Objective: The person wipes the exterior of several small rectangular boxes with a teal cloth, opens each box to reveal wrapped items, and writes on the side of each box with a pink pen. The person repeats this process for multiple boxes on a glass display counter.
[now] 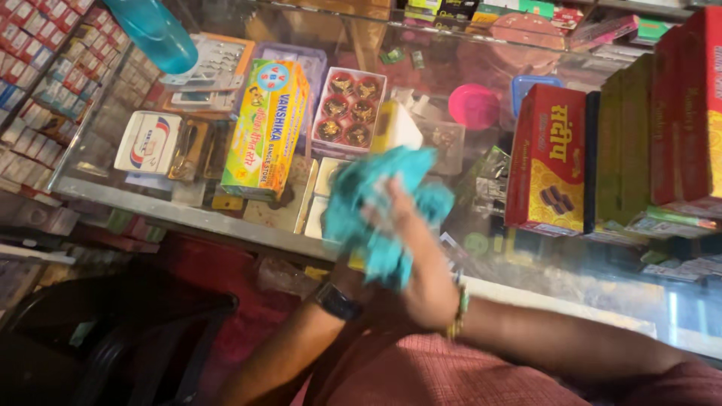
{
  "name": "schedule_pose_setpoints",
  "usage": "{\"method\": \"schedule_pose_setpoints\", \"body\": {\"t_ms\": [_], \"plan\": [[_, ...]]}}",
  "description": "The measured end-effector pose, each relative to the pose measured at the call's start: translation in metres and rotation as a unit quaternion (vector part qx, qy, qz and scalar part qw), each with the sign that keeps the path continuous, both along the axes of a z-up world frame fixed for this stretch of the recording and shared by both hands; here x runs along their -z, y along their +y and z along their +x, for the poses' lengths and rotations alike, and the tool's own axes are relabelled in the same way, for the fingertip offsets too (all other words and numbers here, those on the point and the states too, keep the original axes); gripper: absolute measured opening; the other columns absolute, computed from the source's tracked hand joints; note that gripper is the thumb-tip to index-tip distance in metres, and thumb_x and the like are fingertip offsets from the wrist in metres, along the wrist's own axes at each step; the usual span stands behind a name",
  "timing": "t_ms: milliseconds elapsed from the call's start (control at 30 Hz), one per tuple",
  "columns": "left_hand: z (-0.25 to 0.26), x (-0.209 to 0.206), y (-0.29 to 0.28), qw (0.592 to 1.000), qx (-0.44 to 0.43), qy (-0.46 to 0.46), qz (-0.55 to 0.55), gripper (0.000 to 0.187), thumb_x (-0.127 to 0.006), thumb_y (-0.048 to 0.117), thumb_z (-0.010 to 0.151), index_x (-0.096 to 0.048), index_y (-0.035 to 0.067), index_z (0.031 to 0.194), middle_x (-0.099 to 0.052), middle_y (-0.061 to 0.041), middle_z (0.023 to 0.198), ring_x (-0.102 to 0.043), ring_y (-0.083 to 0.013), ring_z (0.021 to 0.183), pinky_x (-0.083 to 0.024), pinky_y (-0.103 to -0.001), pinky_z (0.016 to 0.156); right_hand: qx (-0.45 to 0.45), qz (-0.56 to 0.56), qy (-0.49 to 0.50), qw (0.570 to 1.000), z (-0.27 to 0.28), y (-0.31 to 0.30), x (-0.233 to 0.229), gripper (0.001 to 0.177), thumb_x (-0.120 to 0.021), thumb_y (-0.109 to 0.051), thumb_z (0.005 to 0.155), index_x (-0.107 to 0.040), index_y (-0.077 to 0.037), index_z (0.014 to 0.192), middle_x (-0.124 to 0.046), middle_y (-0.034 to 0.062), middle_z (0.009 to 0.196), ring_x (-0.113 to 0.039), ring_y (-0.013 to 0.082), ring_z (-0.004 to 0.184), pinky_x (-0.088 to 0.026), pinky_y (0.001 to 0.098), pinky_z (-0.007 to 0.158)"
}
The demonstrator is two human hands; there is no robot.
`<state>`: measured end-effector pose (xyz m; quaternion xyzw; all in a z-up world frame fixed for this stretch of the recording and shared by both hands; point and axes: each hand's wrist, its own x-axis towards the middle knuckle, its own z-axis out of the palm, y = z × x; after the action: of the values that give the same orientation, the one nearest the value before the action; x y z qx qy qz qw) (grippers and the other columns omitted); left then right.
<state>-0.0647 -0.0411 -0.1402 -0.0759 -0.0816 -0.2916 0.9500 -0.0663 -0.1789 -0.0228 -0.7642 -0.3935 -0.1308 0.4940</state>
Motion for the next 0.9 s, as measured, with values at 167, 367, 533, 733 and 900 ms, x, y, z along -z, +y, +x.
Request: {"method": "schedule_pose_setpoints", "body": {"t_ms": [167, 367, 533, 733, 900], "plan": [[0.022, 0.004, -0.026, 0.942, 0.038, -0.01, -0.333, 0.054, -0.072, 0.047, 0.096, -0.057, 0.003, 0.124, -0.066, -0.01, 0.107, -0.067, -0.0203, 0.09, -0.06, -0.04, 0.061, -0.026, -0.078, -0.164, 0.983, 0.063, 0.005, 0.0, 0.053, -0.066, -0.036, 0.091, -0.056, -0.015, 0.139, -0.045, 0.0197, 0.156, -0.04, 0.0389, 0.149, -0.025, 0.0524, 0.124], [0.0, -0.026, 0.026, 0.992, 0.044, -0.067, 0.098, 0.057, -0.065, 0.052, 0.1, -0.054, 0.003, 0.128, -0.058, -0.014, 0.102, -0.065, -0.0244, 0.079, -0.06, -0.038, 0.06, 0.085, 0.06, -0.021, 0.994, 0.129, 0.002, 0.019, 0.05, -0.05, 0.0, 0.108, -0.048, -0.006, 0.157, -0.03, 0.0248, 0.172, -0.031, 0.0377, 0.162, -0.029, 0.044, 0.133], [0.026, -0.035, 0.026, 0.996, -0.062, -0.058, 0.007, 0.05, -0.058, 0.048, 0.104, -0.055, 0.005, 0.129, -0.06, -0.013, 0.102, -0.067, -0.0231, 0.079, -0.059, -0.037, 0.06, -0.024, -0.025, 0.079, 0.996, 0.006, 0.007, 0.041, 0.083, -0.042, 0.009, 0.077, -0.039, -0.005, 0.158, -0.026, 0.0261, 0.17, -0.023, 0.0391, 0.161, -0.017, 0.0483, 0.131], [0.003, -0.037, 0.029, 0.984, 0.017, -0.132, 0.12, 0.043, -0.049, 0.042, 0.108, -0.056, 0.006, 0.131, -0.062, -0.013, 0.102, -0.068, -0.0216, 0.079, -0.058, -0.035, 0.06, 0.131, 0.033, -0.091, 0.987, 0.13, 0.007, 0.051, 0.058, -0.041, -0.015, 0.118, -0.013, 0.004, 0.165, -0.02, 0.0261, 0.172, -0.022, 0.0416, 0.162, -0.021, 0.0463, 0.135], [0.011, -0.033, 0.019, 0.885, -0.134, -0.105, 0.434, 0.044, -0.045, 0.038, 0.113, -0.059, -0.002, 0.127, -0.064, -0.013, 0.102, -0.066, -0.0209, 0.085, -0.055, -0.033, 0.068, 0.232, 0.149, 0.265, 0.924, 0.115, 0.006, 0.117, 0.035, -0.041, -0.019, 0.113, -0.056, 0.001, 0.138, -0.066, 0.0167, 0.131, -0.062, 0.0282, 0.12, -0.048, 0.039, 0.106]]}}
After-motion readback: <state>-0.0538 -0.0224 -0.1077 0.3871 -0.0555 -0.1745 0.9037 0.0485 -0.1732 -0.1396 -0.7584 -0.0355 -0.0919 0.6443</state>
